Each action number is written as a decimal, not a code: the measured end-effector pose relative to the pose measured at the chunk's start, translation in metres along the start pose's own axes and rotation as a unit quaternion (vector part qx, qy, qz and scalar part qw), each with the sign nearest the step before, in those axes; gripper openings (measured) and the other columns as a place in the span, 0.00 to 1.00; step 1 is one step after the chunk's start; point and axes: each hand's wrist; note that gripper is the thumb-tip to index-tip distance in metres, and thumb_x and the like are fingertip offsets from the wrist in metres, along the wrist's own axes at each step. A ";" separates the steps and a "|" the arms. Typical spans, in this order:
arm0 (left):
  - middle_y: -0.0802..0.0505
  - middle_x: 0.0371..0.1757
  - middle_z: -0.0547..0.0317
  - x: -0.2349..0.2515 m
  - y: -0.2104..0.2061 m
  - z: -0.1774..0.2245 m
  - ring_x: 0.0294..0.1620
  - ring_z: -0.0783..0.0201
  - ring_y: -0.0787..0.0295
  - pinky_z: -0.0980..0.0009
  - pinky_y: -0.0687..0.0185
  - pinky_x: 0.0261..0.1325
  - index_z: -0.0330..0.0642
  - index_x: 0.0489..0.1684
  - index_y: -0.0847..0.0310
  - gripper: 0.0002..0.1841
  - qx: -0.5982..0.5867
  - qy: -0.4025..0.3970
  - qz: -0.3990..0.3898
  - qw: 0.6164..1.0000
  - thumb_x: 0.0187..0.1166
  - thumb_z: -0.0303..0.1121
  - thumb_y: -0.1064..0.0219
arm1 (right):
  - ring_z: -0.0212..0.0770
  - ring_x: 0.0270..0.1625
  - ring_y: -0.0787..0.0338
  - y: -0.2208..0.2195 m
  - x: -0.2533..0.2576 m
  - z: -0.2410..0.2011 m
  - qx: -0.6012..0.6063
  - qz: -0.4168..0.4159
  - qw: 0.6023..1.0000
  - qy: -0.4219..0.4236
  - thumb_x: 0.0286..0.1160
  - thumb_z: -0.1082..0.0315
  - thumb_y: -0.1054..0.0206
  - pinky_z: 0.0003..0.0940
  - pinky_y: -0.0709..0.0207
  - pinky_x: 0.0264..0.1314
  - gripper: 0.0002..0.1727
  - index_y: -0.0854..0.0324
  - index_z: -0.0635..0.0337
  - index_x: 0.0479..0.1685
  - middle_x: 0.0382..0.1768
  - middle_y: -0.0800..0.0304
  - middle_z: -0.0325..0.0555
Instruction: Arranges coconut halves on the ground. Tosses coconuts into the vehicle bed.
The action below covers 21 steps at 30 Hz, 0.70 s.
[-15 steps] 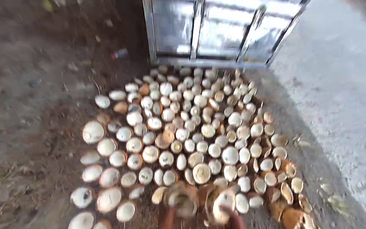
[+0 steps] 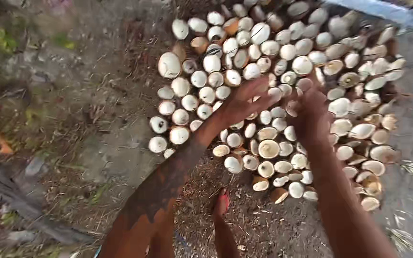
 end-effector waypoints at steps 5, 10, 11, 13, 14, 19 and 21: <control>0.20 0.76 0.30 -0.174 0.139 -0.330 0.78 0.36 0.23 0.39 0.30 0.80 0.31 0.80 0.28 0.31 0.228 0.423 0.180 0.858 0.81 0.41 0.32 | 0.50 0.53 0.10 -0.172 -0.070 0.286 -0.050 -0.064 0.906 -0.415 0.89 0.61 0.39 0.49 0.14 0.50 0.23 0.28 0.62 0.77 0.60 0.13 0.58; 0.27 0.86 0.40 -0.213 0.172 -0.447 0.87 0.35 0.35 0.34 0.37 0.81 0.40 0.86 0.31 0.35 0.432 0.344 0.017 0.833 0.73 0.24 0.30 | 0.59 0.67 0.16 -0.297 -0.049 0.406 -0.078 -0.029 0.874 -0.479 0.81 0.58 0.30 0.56 0.18 0.61 0.40 0.43 0.63 0.88 0.73 0.23 0.67; 0.25 0.86 0.43 -0.205 0.173 -0.465 0.86 0.35 0.35 0.33 0.37 0.80 0.45 0.85 0.29 0.36 0.471 0.285 -0.034 0.834 0.71 0.21 0.28 | 0.60 0.67 0.16 -0.316 -0.034 0.422 -0.066 0.002 0.880 -0.471 0.78 0.58 0.27 0.56 0.17 0.61 0.43 0.44 0.64 0.89 0.73 0.23 0.68; 0.21 0.81 0.43 -0.193 0.169 -0.488 0.82 0.34 0.30 0.34 0.35 0.78 0.46 0.82 0.26 0.34 0.515 0.218 -0.122 0.820 0.71 0.20 0.27 | 0.60 0.59 0.12 -0.346 -0.014 0.448 -0.030 0.090 0.874 -0.476 0.74 0.59 0.22 0.52 0.12 0.54 0.42 0.39 0.63 0.85 0.68 0.21 0.69; 0.18 0.76 0.43 -0.191 0.170 -0.494 0.76 0.36 0.24 0.36 0.33 0.75 0.44 0.76 0.21 0.29 0.526 0.201 -0.147 0.813 0.72 0.20 0.28 | 0.59 0.54 0.10 -0.355 -0.009 0.454 -0.022 0.124 0.864 -0.487 0.74 0.59 0.22 0.51 0.11 0.49 0.41 0.38 0.61 0.83 0.66 0.20 0.68; 0.11 0.62 0.43 -0.204 0.209 -0.445 0.64 0.42 0.13 0.38 0.18 0.64 0.39 0.60 0.14 0.16 0.363 0.267 -0.203 0.869 0.75 0.29 0.27 | 0.55 0.46 0.07 -0.354 -0.030 0.405 -0.169 0.028 0.906 -0.387 0.79 0.68 0.32 0.52 0.09 0.43 0.28 0.34 0.68 0.76 0.55 0.15 0.65; 0.10 0.59 0.44 -0.206 0.241 -0.406 0.60 0.44 0.11 0.40 0.17 0.64 0.40 0.61 0.13 0.15 0.300 0.298 -0.200 0.884 0.81 0.35 0.29 | 0.53 0.52 0.09 -0.352 -0.019 0.372 -0.252 -0.061 0.928 -0.269 0.79 0.68 0.32 0.50 0.13 0.55 0.24 0.29 0.74 0.68 0.56 0.14 0.65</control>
Point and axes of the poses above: each hand's wrist, its own x-axis towards the middle knuckle, its own y-axis out of the back of the hand, z = x × y
